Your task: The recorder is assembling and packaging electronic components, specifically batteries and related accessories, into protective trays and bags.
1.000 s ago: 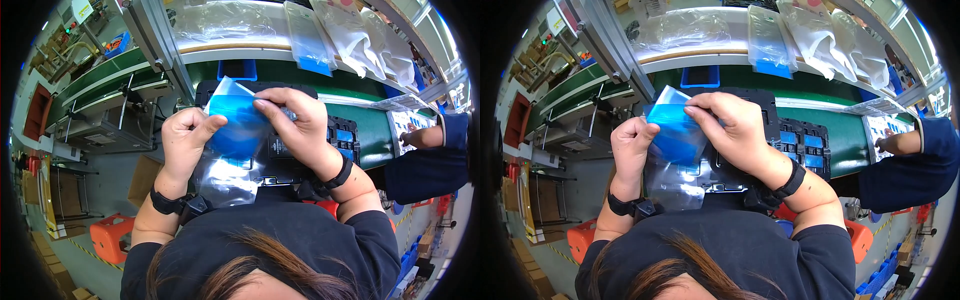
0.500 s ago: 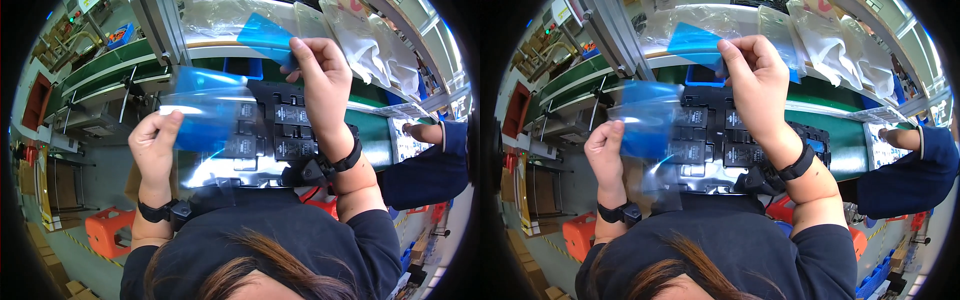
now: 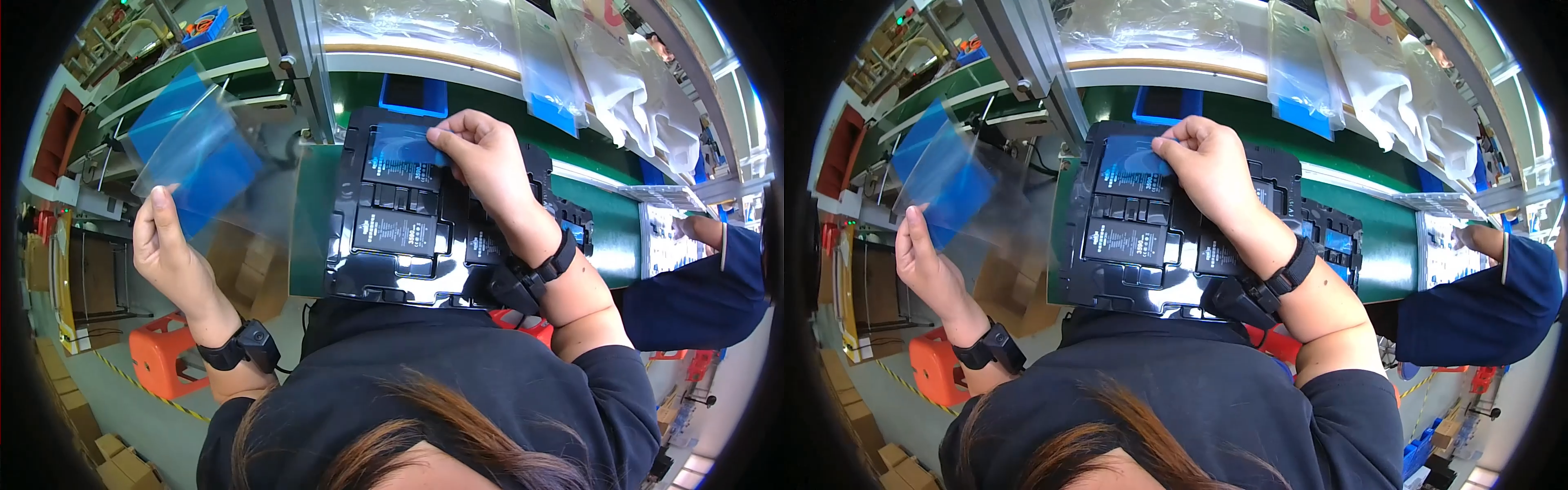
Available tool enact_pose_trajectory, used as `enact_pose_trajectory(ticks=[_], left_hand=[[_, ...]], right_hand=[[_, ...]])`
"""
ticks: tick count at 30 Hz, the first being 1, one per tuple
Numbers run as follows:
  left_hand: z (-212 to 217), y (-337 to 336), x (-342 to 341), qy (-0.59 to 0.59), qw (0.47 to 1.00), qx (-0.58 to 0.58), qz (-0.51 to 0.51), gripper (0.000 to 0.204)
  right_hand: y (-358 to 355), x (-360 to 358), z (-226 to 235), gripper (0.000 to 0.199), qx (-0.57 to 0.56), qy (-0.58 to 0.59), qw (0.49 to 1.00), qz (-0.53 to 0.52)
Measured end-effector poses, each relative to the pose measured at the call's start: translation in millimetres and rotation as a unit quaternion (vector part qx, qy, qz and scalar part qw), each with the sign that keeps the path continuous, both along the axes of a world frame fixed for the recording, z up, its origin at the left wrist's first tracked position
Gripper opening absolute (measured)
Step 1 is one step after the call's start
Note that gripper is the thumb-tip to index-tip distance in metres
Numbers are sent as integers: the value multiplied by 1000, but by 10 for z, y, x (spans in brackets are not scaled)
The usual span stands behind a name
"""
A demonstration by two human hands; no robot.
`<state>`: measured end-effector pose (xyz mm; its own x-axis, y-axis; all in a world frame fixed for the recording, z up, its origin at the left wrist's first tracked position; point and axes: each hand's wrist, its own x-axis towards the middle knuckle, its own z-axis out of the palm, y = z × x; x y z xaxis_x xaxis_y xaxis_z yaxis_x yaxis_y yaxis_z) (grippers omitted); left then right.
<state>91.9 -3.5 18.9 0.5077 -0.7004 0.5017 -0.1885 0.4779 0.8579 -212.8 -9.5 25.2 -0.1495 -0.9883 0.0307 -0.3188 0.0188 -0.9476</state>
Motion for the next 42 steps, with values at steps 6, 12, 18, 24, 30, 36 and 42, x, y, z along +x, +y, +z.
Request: enact_pose_trajectory(ticks=[6, 12, 18, 24, 30, 36, 42], left_hand=[[-65, -5, -15, 17, 1000, 19, -10, 21], [-72, -10, -74, 12, 999, 31, -1, 23], [-135, -36, -70, 22, 999, 41, -18, 23], [-151, -49, -78, 29, 998, 48, -30, 22], [-152, -37, -92, 26, 998, 53, -36, 22], [-141, -26, -105, 25, 997, 57, -41, 22], [-150, -32, -131, 20, 997, 56, -45, 22]], right_hand=[[85, 48, 3, 15, 35, 43, 998, 9], [120, 109, 11, 15, 43, 44, 998, 8], [107, 116, -40, 15, 36, 48, 998, 13], [88, 99, -93, 14, 35, 41, 998, 15], [92, 109, -78, 13, 30, 58, 998, 17], [78, 101, -105, 14, 18, 57, 998, 18], [76, 99, -98, 13, 25, 71, 997, 27]])
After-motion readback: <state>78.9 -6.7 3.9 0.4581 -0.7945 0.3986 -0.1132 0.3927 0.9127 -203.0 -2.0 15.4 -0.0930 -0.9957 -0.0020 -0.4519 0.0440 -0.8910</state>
